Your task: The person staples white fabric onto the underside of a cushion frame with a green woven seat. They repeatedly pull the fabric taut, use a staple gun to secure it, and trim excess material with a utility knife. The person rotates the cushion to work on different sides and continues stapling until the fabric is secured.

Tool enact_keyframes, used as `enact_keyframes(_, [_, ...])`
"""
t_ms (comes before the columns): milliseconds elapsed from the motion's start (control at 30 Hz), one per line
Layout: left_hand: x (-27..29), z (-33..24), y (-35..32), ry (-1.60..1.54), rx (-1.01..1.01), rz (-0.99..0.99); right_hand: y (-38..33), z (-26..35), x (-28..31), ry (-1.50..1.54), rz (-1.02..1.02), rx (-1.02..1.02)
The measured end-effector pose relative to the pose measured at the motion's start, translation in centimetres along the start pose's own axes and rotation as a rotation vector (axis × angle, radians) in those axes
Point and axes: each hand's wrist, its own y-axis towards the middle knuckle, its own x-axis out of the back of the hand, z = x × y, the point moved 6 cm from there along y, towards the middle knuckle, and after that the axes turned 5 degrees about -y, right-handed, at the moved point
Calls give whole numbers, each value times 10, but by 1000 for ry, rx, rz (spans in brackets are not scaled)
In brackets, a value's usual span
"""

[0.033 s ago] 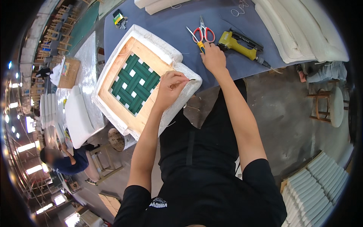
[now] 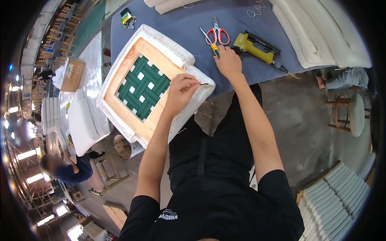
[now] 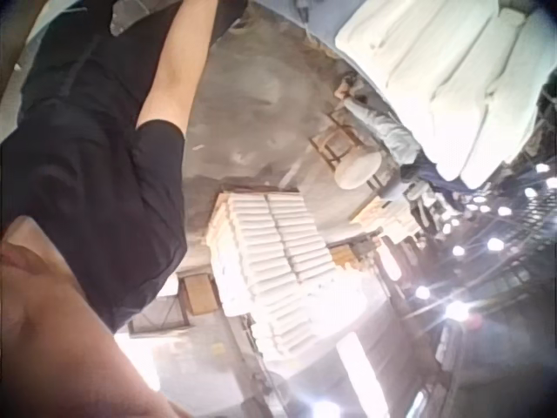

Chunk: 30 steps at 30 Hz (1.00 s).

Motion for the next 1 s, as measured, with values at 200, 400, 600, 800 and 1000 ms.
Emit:
enact_keyframes(200, [6,-1,-2,56,-26,47,-23,2,0,139,67,28])
enact_keyframes(400, [1,-5,7,204,-103,69,-7,10,0,182,24,68])
enact_keyframes(600, [1,4,7,224,-77,27,-40,-22,0,699,253,-289])
enact_keyframes(800, [22,35,10,-448,159,-164,-193,-41,83,776,81,-217])
enact_keyframes(1000, [90,36,16,92,-30,-320,-217,-23,131,266,256,92])
